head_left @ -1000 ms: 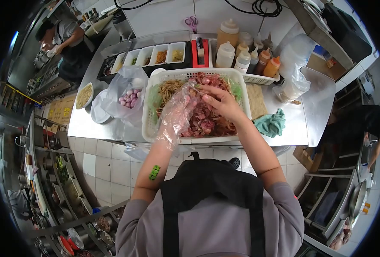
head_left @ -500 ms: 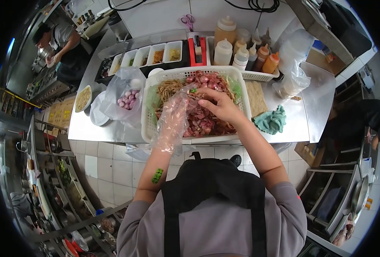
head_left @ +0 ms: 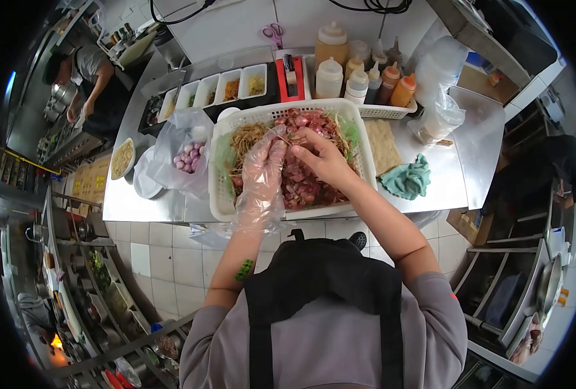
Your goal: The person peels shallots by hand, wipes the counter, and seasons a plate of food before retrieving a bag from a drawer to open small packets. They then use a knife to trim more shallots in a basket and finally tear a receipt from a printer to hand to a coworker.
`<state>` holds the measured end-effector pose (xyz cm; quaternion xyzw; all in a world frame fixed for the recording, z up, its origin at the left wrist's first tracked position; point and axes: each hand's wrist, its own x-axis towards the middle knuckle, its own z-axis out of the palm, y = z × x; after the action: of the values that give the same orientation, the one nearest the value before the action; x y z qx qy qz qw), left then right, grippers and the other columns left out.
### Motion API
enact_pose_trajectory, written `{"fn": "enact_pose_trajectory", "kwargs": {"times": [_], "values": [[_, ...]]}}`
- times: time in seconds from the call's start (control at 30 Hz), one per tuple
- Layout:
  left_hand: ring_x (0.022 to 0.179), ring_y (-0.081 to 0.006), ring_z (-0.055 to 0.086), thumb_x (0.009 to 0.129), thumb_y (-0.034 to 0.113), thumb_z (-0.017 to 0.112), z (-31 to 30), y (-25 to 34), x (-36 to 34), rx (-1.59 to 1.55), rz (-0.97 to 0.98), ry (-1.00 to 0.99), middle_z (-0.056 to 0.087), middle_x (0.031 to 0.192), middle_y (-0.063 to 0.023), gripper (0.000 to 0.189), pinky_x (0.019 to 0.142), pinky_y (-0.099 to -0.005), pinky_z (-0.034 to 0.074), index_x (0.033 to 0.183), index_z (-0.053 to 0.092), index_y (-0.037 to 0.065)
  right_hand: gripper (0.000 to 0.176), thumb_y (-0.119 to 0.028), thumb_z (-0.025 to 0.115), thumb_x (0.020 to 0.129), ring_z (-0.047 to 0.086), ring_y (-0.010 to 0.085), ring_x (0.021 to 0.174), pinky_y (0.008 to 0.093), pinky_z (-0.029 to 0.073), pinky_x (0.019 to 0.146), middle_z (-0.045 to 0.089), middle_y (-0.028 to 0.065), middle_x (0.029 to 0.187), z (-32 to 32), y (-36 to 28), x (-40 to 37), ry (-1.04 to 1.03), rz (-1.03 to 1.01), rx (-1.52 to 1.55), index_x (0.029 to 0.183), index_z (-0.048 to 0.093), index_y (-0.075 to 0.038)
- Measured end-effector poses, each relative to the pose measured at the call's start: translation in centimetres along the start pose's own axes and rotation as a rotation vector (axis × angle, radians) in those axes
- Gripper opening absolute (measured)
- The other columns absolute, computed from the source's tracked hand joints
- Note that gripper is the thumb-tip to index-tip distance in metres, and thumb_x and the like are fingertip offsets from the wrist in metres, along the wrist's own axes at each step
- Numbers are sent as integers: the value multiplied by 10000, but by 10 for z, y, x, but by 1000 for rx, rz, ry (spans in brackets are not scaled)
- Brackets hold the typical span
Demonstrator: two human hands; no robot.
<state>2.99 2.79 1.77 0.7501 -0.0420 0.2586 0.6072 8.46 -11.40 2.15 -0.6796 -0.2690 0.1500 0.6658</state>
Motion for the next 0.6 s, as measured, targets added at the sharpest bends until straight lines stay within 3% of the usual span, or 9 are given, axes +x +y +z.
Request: {"fn": "enact_pose_trajectory", "kwargs": {"times": [0.17, 0.27, 0.33, 0.47, 0.57, 0.6], "values": [[937, -150, 558, 860, 63, 567, 4, 4, 3, 68, 67, 18, 602, 1042, -101, 271, 849, -271, 425, 1122, 565, -6, 272, -189, 559, 883, 471, 74, 684, 237, 411, 645, 530, -4, 745, -1, 1, 0, -14, 242, 142, 1111, 495, -55], [936, -157, 565, 855, 50, 569, 4, 4, 3, 82, 66, 10, 602, 1041, -103, 270, 849, -275, 428, 1119, 566, -5, 278, -213, 553, 887, 455, 68, 660, 226, 396, 612, 517, -7, 727, 3, 3, -1, 16, 167, 61, 1106, 493, -52], [948, -159, 564, 852, 51, 573, 4, 3, 3, 183, 104, 9, 597, 1056, -105, 272, 850, -277, 432, 1119, 568, 1, 280, -218, 545, 891, 448, 68, 655, 225, 393, 609, 505, 1, 707, 10, 1, -3, 139, -57, -103, 1105, 491, -46], [943, -165, 567, 850, 50, 573, 4, -11, -3, 216, 58, -40, 589, 1064, -109, 272, 853, -272, 434, 1117, 566, -2, 275, -202, 550, 887, 469, 80, 674, 232, 400, 621, 519, 14, 711, 8, 7, 2, 121, 84, 48, 1098, 489, -36], [957, -167, 560, 845, 56, 583, 9, -6, -2, 39, 12, -16, 575, 1081, -101, 314, 864, -276, 437, 1147, 538, -14, 253, -177, 568, 872, 521, 106, 721, 240, 416, 664, 576, 47, 769, 6, 6, 2, 132, 181, 122, 1066, 504, -26], [965, -153, 557, 850, 105, 590, 11, -5, -1, -195, -132, 46, 569, 1091, -91, 353, 852, -268, 439, 1173, 515, -14, 245, -169, 581, 863, 534, 116, 716, 249, 420, 642, 593, 58, 795, 8, 13, 4, 204, -34, 2, 1049, 514, -26]]}}
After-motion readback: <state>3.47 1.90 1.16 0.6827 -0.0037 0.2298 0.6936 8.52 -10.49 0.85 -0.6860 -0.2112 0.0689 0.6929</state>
